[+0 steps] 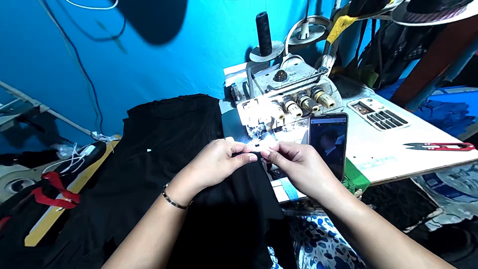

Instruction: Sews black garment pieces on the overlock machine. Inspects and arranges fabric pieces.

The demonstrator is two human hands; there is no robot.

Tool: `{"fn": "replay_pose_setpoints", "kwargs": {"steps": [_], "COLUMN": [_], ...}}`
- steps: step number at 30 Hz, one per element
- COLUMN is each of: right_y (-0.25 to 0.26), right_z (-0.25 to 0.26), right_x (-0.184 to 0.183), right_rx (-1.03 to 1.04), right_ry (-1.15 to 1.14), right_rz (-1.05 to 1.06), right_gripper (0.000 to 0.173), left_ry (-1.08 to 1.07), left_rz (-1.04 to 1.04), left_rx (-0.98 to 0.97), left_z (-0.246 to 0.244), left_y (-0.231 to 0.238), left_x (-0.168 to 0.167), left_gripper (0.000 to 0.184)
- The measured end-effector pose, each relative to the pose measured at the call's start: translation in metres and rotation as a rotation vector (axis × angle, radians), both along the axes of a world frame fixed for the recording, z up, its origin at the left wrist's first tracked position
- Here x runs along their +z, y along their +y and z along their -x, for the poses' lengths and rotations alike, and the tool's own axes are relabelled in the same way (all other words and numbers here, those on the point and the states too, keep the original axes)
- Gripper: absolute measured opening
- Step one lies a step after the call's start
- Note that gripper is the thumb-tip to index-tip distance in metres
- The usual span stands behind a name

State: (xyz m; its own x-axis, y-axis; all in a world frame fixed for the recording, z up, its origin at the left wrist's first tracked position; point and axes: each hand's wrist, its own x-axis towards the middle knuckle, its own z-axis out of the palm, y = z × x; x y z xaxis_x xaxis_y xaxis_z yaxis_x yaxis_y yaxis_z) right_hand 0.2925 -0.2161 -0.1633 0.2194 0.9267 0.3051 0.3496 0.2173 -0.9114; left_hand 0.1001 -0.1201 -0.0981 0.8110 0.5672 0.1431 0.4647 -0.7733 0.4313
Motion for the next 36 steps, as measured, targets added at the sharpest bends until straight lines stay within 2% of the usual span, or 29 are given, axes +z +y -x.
{"fn": "replay_pose_setpoints", "kwargs": {"steps": [2, 5, 9, 21, 30, 33, 36], "right_y": [0.004, 0.022, 0.030, 0.044, 0.047, 0.029, -0.004], "right_z": [-0.002, -0.005, -0.010, -0.002, 0.010, 0.014, 0.015], "right_x": [0.002, -0.012, -0.023, -0.018, -0.022, -0.033, -0.059], "right_rx": [-0.070, -0.149, -0.210, -0.329, -0.406, -0.425, -0.289], "right_ry": [-0.116, -0.306, -0.441, -0.517, -0.539, -0.473, -0.189], "right_rz": [0.013, 0.009, -0.044, 0.079, 0.008, 0.056, 0.083], "right_gripper": [0.019, 0.024, 0.030, 0.027, 0.025, 0.030, 0.032], "left_ry": [0.022, 0.077, 0.026, 0.049, 0.010, -0.013, 0.048], "left_rz": [0.058, 0.168, 0.143, 0.175, 0.178, 0.003, -0.206], "left_rx": [0.029, 0.125, 0.150, 0.234, 0.267, 0.301, 0.551], "left_z": [-0.006, -0.016, -0.018, -0.027, -0.032, 0.003, 0.102], "left_y": [0.002, 0.017, 0.028, 0.050, 0.053, 0.045, 0.021], "left_x": [0.000, -0.018, -0.030, -0.029, -0.033, -0.038, -0.044], "left_gripper": [0.021, 0.017, 0.019, 0.023, 0.024, 0.029, 0.057]}}
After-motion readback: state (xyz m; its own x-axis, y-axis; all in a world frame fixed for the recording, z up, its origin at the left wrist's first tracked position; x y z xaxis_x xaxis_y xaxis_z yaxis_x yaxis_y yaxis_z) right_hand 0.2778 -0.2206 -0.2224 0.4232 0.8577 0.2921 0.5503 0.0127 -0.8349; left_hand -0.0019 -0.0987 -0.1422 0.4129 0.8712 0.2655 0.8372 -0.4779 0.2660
